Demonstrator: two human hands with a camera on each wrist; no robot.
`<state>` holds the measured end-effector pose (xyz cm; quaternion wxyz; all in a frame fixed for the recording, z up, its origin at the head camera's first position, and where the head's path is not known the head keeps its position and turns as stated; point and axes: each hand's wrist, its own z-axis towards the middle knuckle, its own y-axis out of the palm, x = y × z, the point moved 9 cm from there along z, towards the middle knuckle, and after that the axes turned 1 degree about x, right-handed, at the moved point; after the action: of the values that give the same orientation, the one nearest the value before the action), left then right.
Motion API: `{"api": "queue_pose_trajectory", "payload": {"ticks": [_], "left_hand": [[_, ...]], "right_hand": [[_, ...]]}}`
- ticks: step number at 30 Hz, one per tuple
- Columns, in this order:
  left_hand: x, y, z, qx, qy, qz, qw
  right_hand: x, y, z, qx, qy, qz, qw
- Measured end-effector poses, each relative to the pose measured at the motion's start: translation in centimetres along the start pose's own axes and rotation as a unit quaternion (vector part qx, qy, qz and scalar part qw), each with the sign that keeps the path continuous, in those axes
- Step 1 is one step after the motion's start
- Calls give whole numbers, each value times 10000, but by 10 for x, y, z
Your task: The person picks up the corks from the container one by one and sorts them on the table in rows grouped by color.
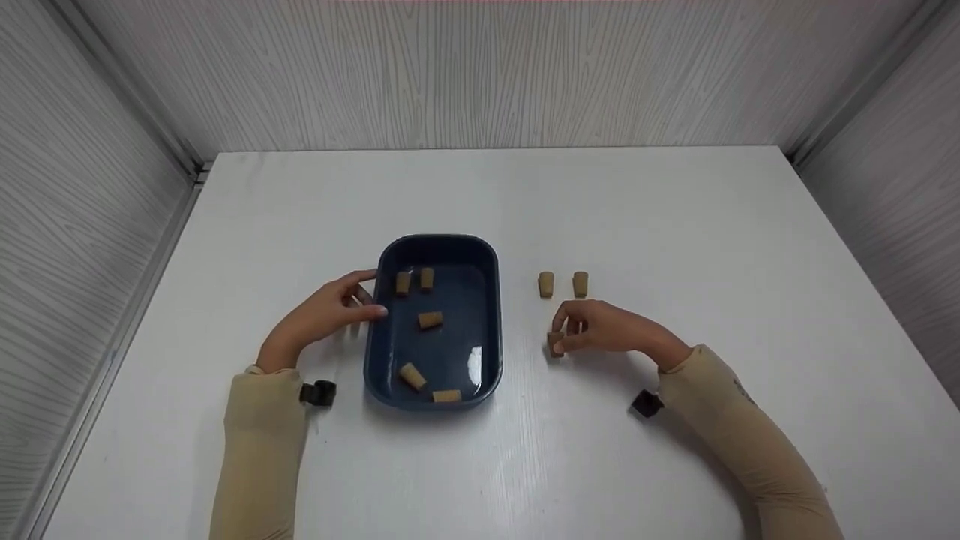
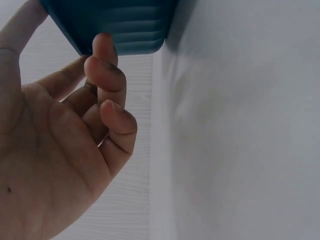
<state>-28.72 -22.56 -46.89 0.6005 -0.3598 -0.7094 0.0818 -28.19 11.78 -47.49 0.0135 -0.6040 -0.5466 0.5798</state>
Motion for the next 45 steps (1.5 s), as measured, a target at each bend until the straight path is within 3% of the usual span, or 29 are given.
{"api": "queue_pose_trajectory", "payload": {"ticks": [6, 14, 23, 33, 45], "left_hand": [[1, 1, -1, -29, -38, -38, 10000], [1, 1, 0, 4, 90, -55, 9999], [1, 1, -2, 16, 35, -9, 10000], [1, 2, -2, 5, 100, -48, 9999], [5, 0, -2, 40, 61, -15, 10000]], "right_hand": [[2, 3, 1, -23, 138, -73, 9999], [-1, 1, 1, 63, -76, -283, 9996], [-1, 4, -2, 29, -43, -462, 9989], [1, 6, -8, -94, 98, -463, 9988], [0, 4, -8, 39, 195, -761, 9969]]}}
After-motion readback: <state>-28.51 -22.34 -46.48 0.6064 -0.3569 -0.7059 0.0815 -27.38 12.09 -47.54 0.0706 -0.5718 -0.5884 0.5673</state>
